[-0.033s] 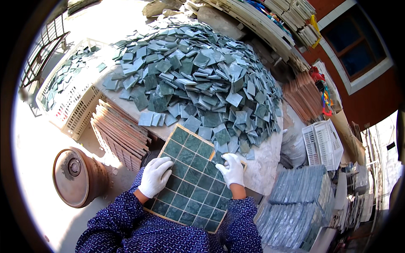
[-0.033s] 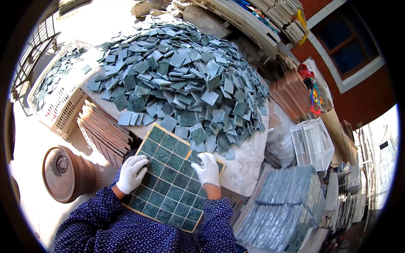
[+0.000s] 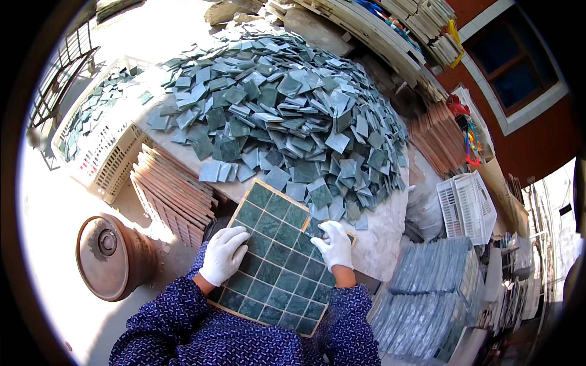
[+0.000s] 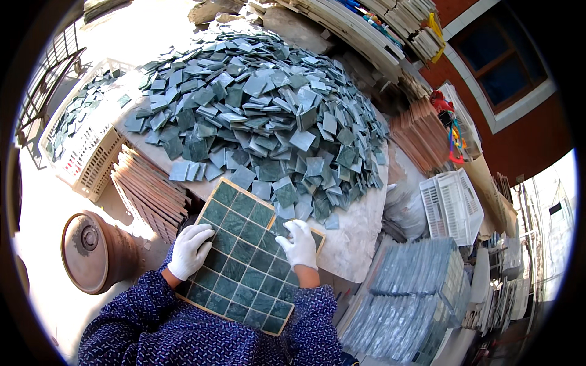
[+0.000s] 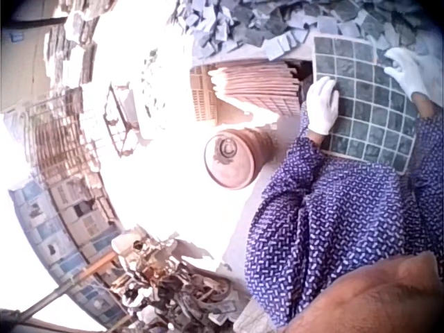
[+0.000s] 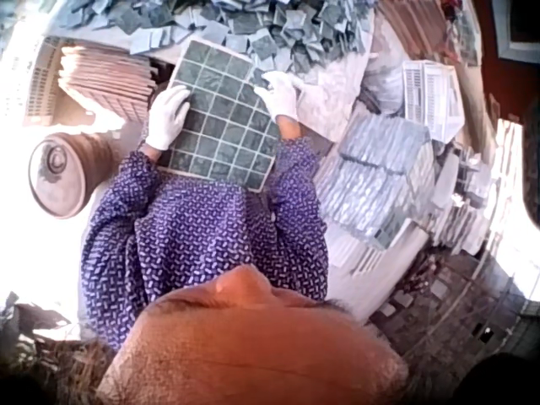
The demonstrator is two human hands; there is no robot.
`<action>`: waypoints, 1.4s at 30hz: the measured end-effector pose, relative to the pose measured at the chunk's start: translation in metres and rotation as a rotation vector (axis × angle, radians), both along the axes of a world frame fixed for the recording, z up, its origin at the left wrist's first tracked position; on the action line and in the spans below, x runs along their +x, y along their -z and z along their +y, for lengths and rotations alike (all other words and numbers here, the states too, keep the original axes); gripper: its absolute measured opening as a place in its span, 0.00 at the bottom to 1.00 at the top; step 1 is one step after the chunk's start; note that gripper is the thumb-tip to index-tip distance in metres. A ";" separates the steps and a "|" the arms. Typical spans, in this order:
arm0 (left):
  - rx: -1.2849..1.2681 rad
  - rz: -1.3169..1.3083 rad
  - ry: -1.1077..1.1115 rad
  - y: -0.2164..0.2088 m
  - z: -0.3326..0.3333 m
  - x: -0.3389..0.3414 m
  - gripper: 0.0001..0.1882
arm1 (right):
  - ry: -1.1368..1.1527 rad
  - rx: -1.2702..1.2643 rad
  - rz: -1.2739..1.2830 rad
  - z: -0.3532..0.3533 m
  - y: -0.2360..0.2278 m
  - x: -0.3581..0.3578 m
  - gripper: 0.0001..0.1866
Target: The person puts on white gloves and then arranges small green tiles onto a yellow grid board. They pick tiles from a large pile and place them into the grid slots one by one until the board is filled.
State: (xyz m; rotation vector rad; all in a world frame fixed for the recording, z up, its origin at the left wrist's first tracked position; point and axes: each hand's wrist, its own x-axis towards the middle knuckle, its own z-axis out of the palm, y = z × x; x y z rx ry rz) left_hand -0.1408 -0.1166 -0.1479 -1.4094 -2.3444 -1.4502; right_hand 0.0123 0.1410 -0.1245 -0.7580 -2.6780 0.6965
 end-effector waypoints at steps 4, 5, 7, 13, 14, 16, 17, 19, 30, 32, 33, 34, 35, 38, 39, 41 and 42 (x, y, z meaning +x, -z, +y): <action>-0.001 0.009 -0.009 0.001 -0.001 0.000 0.13 | -0.062 0.019 -0.044 -0.009 -0.001 0.001 0.20; 0.001 0.013 -0.007 0.002 0.000 0.000 0.12 | -0.045 0.074 -0.042 -0.011 0.000 0.001 0.19; 0.004 0.016 -0.007 0.002 0.000 0.001 0.12 | -0.017 0.179 -0.076 -0.017 -0.003 -0.002 0.19; 0.007 0.028 -0.008 0.003 0.000 0.002 0.13 | -0.023 0.403 -0.142 -0.022 -0.009 -0.005 0.22; -0.001 0.032 -0.008 0.003 0.000 0.002 0.13 | -0.022 0.393 -0.149 -0.018 -0.009 -0.007 0.23; -0.016 0.060 -0.005 0.004 0.001 0.003 0.13 | 0.092 0.307 -0.148 -0.013 -0.015 -0.016 0.24; -0.022 0.085 -0.002 0.004 0.003 0.005 0.13 | 0.206 0.230 -0.140 -0.012 -0.023 -0.025 0.24; -0.026 0.099 0.035 -0.007 0.012 0.010 0.12 | 0.378 0.102 -0.190 -0.005 -0.033 -0.041 0.27; -0.202 0.295 0.348 -0.010 0.133 0.014 0.13 | 0.417 -0.231 0.249 0.048 -0.016 -0.012 0.13; -0.226 0.273 0.350 -0.013 0.142 0.014 0.12 | 0.329 -0.048 0.117 0.037 -0.016 0.008 0.12; -0.201 0.268 0.332 -0.010 0.143 0.012 0.11 | 0.286 0.047 0.047 0.031 -0.014 0.017 0.12; -0.156 0.256 0.334 -0.005 0.148 0.012 0.11 | 0.245 0.128 0.084 0.020 -0.012 0.027 0.12; -0.155 0.232 0.334 -0.008 0.148 0.014 0.11 | 0.194 0.140 0.050 0.013 -0.005 0.036 0.13; -0.053 0.197 0.277 -0.012 0.140 0.018 0.16 | 0.017 0.305 0.084 -0.009 0.009 0.045 0.17; -0.079 0.135 0.280 -0.014 0.138 0.019 0.17 | 0.023 0.319 0.093 -0.008 0.012 0.046 0.16; -0.133 0.177 0.284 -0.013 0.134 0.017 0.15 | 0.030 0.329 0.106 -0.005 0.016 0.043 0.14; -0.153 0.222 0.304 -0.006 0.135 0.016 0.14 | 0.030 0.328 0.104 -0.003 0.018 0.043 0.14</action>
